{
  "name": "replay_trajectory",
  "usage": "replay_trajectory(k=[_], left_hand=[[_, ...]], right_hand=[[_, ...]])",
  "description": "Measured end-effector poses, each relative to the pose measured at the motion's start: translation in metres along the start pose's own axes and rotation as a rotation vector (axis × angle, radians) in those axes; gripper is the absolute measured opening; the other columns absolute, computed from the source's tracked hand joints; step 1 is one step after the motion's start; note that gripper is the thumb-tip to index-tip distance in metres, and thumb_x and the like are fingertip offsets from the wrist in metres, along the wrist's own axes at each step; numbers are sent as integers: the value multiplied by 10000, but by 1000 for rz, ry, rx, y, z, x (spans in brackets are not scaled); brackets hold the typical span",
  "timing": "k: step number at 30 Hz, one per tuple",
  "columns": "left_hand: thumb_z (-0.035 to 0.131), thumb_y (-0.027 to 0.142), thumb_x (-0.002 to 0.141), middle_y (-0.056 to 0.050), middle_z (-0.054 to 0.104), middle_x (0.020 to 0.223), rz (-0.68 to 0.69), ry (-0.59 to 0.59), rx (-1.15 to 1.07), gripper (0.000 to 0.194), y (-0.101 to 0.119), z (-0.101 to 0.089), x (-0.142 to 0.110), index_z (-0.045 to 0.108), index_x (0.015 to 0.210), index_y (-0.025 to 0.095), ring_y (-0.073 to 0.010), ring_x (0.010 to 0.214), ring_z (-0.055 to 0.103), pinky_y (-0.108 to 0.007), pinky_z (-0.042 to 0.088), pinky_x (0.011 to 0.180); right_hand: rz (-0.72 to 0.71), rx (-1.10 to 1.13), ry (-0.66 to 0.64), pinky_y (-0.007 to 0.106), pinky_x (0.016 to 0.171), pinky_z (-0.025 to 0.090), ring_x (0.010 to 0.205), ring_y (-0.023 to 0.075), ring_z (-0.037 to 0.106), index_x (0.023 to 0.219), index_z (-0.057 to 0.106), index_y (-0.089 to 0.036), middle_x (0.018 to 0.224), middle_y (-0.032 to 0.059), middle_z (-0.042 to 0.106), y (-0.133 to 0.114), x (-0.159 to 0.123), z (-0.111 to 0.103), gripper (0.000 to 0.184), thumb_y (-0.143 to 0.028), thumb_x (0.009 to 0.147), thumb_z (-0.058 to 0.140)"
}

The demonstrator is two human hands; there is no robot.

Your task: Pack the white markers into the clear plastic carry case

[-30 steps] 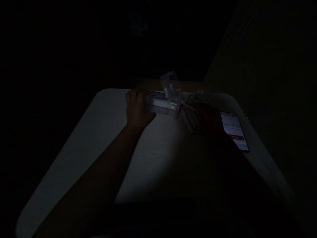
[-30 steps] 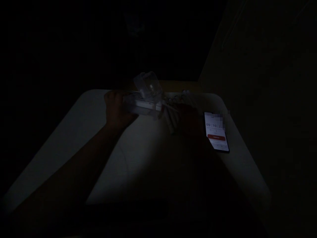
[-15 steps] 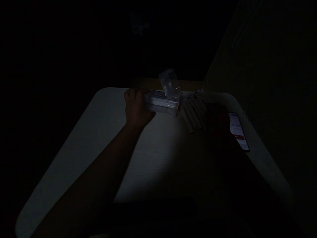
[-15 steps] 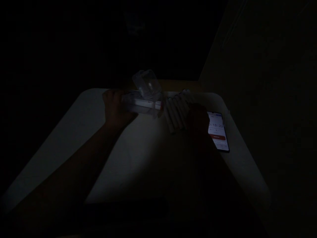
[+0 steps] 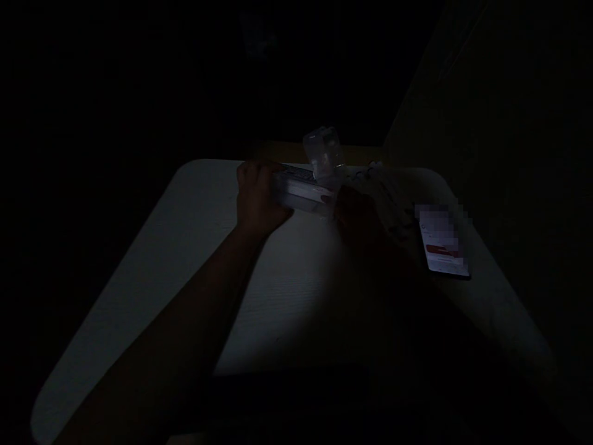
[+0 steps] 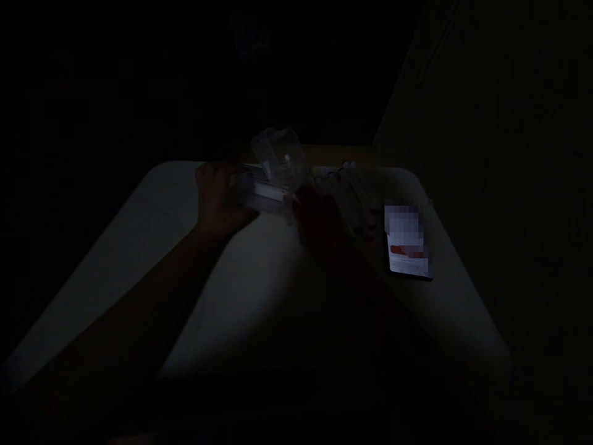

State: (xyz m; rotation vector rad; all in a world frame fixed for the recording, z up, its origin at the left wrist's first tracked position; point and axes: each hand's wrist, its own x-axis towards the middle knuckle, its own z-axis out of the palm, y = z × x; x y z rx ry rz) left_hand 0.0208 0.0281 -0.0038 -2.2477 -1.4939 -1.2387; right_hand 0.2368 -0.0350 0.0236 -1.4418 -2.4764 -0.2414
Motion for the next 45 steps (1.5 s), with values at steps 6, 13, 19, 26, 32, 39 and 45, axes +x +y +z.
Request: replay_trajectory(k=[6,13,19,26,32,39,45], left_hand=[[712,285,585,-84,542,1154,41,7,-16,577,1,0,0,487,1115,245,-325,1130,470,-504,338,1028],[718,267,578,-78,544,1145,53,10,-25,595,1,-1,-1,493,1128,240,-330,1140,464,-499,344,1024],[722,270,592,-88,545,1154,53,10,-17,580,1,-1,-1,492,1123,228,-329,1136,473,-504,344,1025],[768,284,538,-92,539,1153,49,-2,3,647,0,-1,-1,504,1124,214,-337,1120,473,-521,371,1001],[735,288,577,-81,543,1149,35,3,0,593,2,-1,-1,501,1119,235,-326,1131,472,-506,361,1021],[732,302,588,-81,536,1166,15,-16,-7,601,2,-1,0,492,1135,237,-335,1165,451,-504,345,1033],[731,311,592,-84,545,1168,19,-17,-13,591,3,-2,0,491,1128,242,-333,1158,456,-503,342,1034]], right_hand=[[7,-89,-7,474,933,402,1278,314,430,1408,439,-189,1398,159,477,0,0,10,497,-150,925,329],[97,-11,-37,426,902,414,1124,292,520,1182,604,-138,1239,169,570,0,9,0,351,-191,919,378],[138,62,-22,351,898,426,1035,243,569,1048,641,-127,1122,142,624,3,11,0,280,-143,888,412],[139,54,-92,417,890,405,1027,276,568,1142,618,-154,1155,141,620,0,6,-7,345,-170,867,411],[183,71,-48,448,933,347,1088,297,544,1145,607,-140,1158,149,619,-4,-1,-19,346,-231,864,426],[125,57,-65,417,934,330,1088,257,567,1129,628,-176,1216,120,622,0,3,-8,332,-212,911,381],[188,83,-40,385,909,363,1032,249,593,1107,638,-165,1144,116,658,4,1,-11,331,-276,918,390]])
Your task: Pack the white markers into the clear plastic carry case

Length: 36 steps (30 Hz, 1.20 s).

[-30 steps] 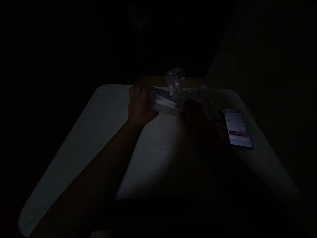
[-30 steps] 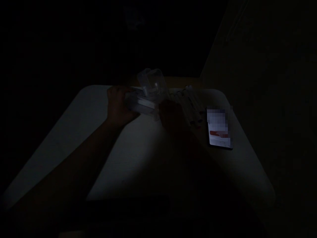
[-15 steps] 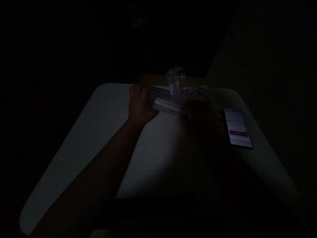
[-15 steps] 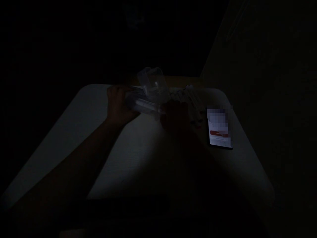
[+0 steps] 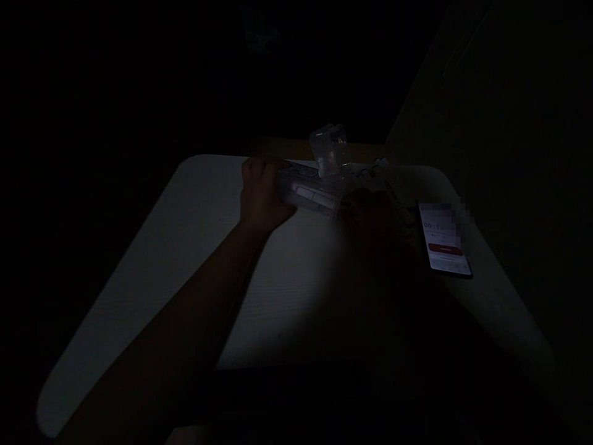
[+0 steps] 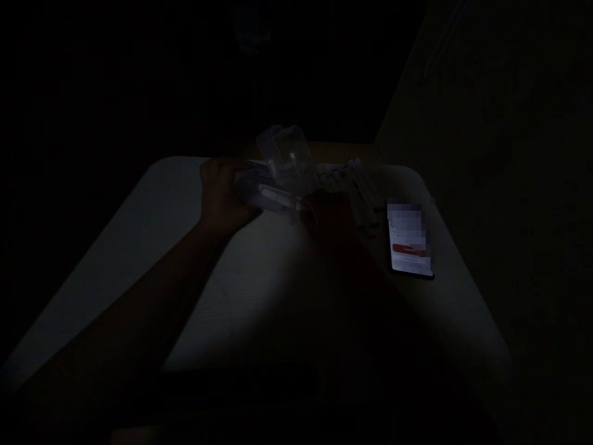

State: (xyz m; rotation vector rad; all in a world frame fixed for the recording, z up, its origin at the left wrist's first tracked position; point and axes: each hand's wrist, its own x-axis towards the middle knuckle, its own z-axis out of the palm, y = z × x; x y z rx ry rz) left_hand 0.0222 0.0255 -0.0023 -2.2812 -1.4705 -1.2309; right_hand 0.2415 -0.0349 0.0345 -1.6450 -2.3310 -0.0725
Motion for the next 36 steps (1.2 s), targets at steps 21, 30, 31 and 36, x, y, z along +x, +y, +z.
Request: replay_trajectory(k=[21,30,31,36], left_hand=[[724,268,584,-93,531,1185,-47,17,-12,592,-2,1,0,496,1130,241,-354,1187,439,-526,332,1036],[728,223,541,-117,508,1182,-115,27,3,611,2,-1,1,508,1111,219,-374,1184,418,-552,334,1033],[725,225,551,-111,503,1182,-117,28,-9,603,2,-1,1,504,1112,225,-372,1191,411,-552,329,1037],[721,233,566,-99,499,1187,-112,24,-37,589,2,-1,0,491,1108,235,-369,1200,403,-561,307,1051]], right_hand=[[122,-125,19,529,949,420,1137,316,567,1344,518,-240,1271,119,601,49,-6,-11,465,-183,908,365],[292,-126,90,500,958,437,1108,311,592,1270,593,-212,1222,112,639,58,-12,-14,399,-279,941,378],[320,-130,103,493,967,436,1122,309,584,1265,598,-205,1223,110,639,58,-13,-13,399,-262,934,382],[299,-100,116,461,958,451,1112,291,573,1197,638,-163,1198,122,642,43,-12,-5,397,-187,902,373]])
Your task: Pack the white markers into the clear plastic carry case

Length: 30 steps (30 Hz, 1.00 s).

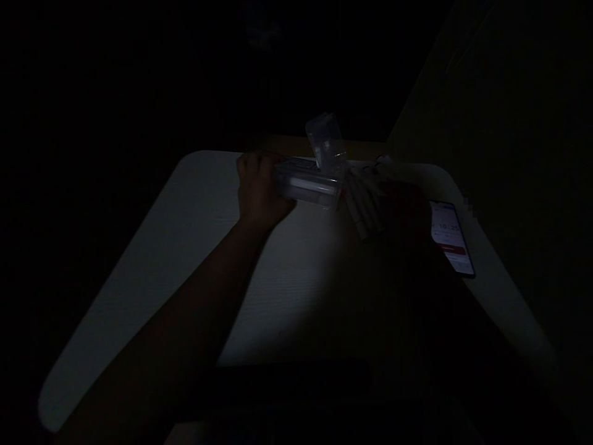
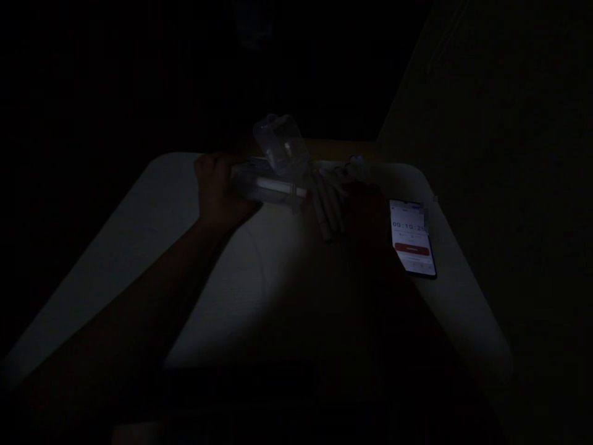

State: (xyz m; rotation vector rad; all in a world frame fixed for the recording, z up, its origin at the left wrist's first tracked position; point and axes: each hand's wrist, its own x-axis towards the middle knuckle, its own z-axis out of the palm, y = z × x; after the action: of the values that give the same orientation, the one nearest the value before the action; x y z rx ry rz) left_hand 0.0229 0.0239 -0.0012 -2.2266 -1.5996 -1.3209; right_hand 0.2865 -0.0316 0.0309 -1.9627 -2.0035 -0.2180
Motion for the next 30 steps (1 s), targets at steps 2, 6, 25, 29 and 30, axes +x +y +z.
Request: replay_trajectory(k=[2,6,25,29,30], left_hand=[[716,247,579,-100,505,1187,8,3,3,572,-1,0,0,493,1105,232,-364,1193,409,-562,311,1046],[715,298,594,-87,512,1175,17,13,30,556,-4,3,1,501,1103,230,-338,1178,411,-561,333,1026],[768,309,567,-80,537,1165,59,5,44,596,-1,1,1,510,1100,246,-339,1159,448,-555,370,1021],[756,321,602,-88,536,1188,67,-25,0,584,1,0,0,500,1122,246,-350,1195,436,-541,332,1050],[758,329,603,-92,532,1196,67,-30,-6,593,0,0,0,498,1129,243,-355,1205,428,-544,320,1057]], right_hand=[[-39,3,-13,476,951,452,1090,298,574,1146,662,-144,1181,130,647,-7,-1,0,383,-176,895,374],[-40,16,-10,479,924,465,1077,298,569,1149,653,-139,1154,128,654,-11,-4,1,381,-150,868,397],[-420,71,-169,434,1082,373,1331,245,430,1357,491,-168,1437,98,471,-45,0,5,484,-93,889,392],[-420,37,-171,464,1053,392,1275,265,491,1372,477,-218,1371,101,536,-52,2,19,519,-70,888,359],[-410,33,-169,479,1047,392,1263,277,498,1370,478,-215,1356,110,546,-53,2,21,517,-72,889,355]])
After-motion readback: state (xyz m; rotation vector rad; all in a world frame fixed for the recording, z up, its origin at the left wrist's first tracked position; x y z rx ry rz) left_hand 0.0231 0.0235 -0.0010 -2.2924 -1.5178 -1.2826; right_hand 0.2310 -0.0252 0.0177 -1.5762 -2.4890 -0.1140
